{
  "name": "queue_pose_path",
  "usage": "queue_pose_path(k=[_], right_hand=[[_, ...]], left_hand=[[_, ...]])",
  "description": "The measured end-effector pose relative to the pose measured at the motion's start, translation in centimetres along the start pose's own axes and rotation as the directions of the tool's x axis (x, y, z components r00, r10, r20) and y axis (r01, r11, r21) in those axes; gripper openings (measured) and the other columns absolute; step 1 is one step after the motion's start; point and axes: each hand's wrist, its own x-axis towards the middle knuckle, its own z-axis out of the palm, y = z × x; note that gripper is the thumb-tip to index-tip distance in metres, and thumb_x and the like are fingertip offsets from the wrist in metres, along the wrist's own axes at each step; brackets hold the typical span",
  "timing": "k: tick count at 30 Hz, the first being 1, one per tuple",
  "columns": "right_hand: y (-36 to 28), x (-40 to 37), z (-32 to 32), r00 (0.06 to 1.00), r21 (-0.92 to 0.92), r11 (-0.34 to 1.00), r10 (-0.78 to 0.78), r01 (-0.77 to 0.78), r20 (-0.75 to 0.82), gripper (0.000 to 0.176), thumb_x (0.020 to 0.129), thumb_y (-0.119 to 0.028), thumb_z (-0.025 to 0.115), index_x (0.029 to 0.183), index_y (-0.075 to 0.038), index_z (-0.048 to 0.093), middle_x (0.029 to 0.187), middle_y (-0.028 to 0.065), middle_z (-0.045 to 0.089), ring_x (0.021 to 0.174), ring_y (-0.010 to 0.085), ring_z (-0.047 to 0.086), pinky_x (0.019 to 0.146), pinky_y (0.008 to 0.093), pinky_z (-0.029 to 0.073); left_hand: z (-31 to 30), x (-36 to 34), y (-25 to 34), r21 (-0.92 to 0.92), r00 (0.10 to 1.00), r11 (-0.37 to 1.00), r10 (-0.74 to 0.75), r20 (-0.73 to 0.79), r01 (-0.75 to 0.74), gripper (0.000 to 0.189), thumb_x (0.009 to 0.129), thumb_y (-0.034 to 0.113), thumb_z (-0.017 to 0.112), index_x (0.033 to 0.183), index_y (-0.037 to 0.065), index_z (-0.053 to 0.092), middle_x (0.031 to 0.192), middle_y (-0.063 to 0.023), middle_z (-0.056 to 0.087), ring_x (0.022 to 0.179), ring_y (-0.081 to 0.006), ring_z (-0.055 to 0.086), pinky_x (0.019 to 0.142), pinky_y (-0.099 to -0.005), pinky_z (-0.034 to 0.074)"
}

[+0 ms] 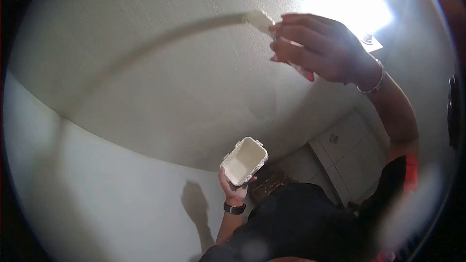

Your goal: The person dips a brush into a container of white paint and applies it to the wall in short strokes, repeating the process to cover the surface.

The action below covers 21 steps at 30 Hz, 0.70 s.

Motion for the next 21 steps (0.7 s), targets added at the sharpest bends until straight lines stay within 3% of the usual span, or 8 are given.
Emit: queue_pose_path(k=[3,6,8,11,15,17,20,21], right_hand=[[-0.7,0.3,1.1,0.999,-0.018,1.000,-0.017,0.016,-0.048,0.025,0.077,-0.016,0.071,0.098,-0.004,0.065,0.099,0.0132,0.063,0.096,0.0274,0.065,0.085,0.0378,0.057],[-2.7,-3.2,5.2,0.997,-0.125,0.990,-0.071,0.066,-0.037,0.028,0.085,-0.028,0.064,0.096,-0.003,0.063,0.102,0.0148,0.064,0.097,0.0285,0.064,0.087,0.0381,0.056],[-4.5,-5.9,6.8,0.994,-0.020,0.999,-0.041,0.044,0.104,0.029,0.083,-0.029,0.063,0.094,-0.002,0.062,0.099,0.0131,0.063,0.097,0.0272,0.064,0.092,0.0384,0.053],[-6.8,-8.7,8.6,0.976,0.108,0.992,-0.083,0.062,0.202,0.026,0.077,-0.023,0.066,0.092,-0.002,0.060,0.097,0.0113,0.062,0.096,0.0252,0.063,0.095,0.0370,0.051],[-7.3,-7.8,8.0,0.955,0.225,0.974,-0.056,-0.012,0.290,0.026,0.073,-0.022,0.066,0.089,-0.003,0.059,0.096,0.0095,0.060,0.095,0.0231,0.061,0.096,0.0337,0.050],[-7.3,-7.1,7.8,0.918,0.294,0.953,-0.054,-0.070,0.394,0.022,0.074,-0.019,0.065,0.087,-0.004,0.058,0.094,0.0082,0.058,0.093,0.0225,0.061,0.093,0.0320,0.051],[-4.7,-4.0,6.1,0.874,0.194,0.978,-0.026,-0.079,0.486,0.021,0.073,-0.019,0.065,0.087,-0.005,0.058,0.090,0.0074,0.058,0.090,0.0220,0.061,0.090,0.0320,0.052],[-3.6,-2.8,5.5,0.906,0.088,0.996,-0.030,-0.008,0.423,0.022,0.072,-0.020,0.065,0.087,-0.006,0.058,0.089,0.0076,0.058,0.091,0.0220,0.061,0.089,0.0317,0.052]], left_hand=[[-0.3,0.2,0.2,-0.035,1.000,0.999,-0.022,0.015,0.023,0.064,0.089,0.054,0.039,0.138,0.014,0.037,0.129,-0.0120,0.052,0.105,-0.0352,0.060,0.060,-0.0474,0.060],[-0.3,0.5,0.0,-0.013,0.999,1.000,0.017,0.030,-0.016,0.063,0.089,0.054,0.039,0.137,0.014,0.038,0.129,-0.0120,0.052,0.104,-0.0355,0.060,0.060,-0.0485,0.060],[-0.1,0.3,0.1,-0.012,1.000,1.000,0.008,-0.003,-0.008,0.063,0.089,0.054,0.038,0.138,0.014,0.037,0.130,-0.0121,0.052,0.106,-0.0352,0.060,0.061,-0.0501,0.059],[0.5,0.3,0.3,0.075,0.999,0.997,0.033,-0.032,-0.031,0.063,0.088,0.055,0.039,0.137,0.015,0.038,0.129,-0.0095,0.052,0.105,-0.0331,0.060,0.059,-0.0446,0.059],[0.3,0.2,0.6,0.093,1.000,0.996,0.004,-0.004,-0.003,0.063,0.089,0.056,0.038,0.138,0.016,0.036,0.129,-0.0094,0.052,0.106,-0.0337,0.059,0.060,-0.0447,0.059],[0.6,0.0,0.6,0.066,0.999,0.997,0.042,0.020,-0.043,0.065,0.089,0.055,0.036,0.139,0.014,0.035,0.130,-0.0122,0.051,0.107,-0.0351,0.059,0.063,-0.0503,0.058],[-0.1,0.3,0.4,0.048,0.999,0.998,0.028,0.029,-0.030,0.065,0.089,0.056,0.037,0.138,0.014,0.036,0.128,-0.0118,0.052,0.106,-0.0347,0.060,0.063,-0.0499,0.058],[-0.3,0.2,0.5,0.045,1.000,0.999,0.018,0.024,-0.019,0.065,0.089,0.056,0.037,0.138,0.014,0.036,0.128,-0.0118,0.052,0.106,-0.0347,0.060,0.063,-0.0499,0.058]])
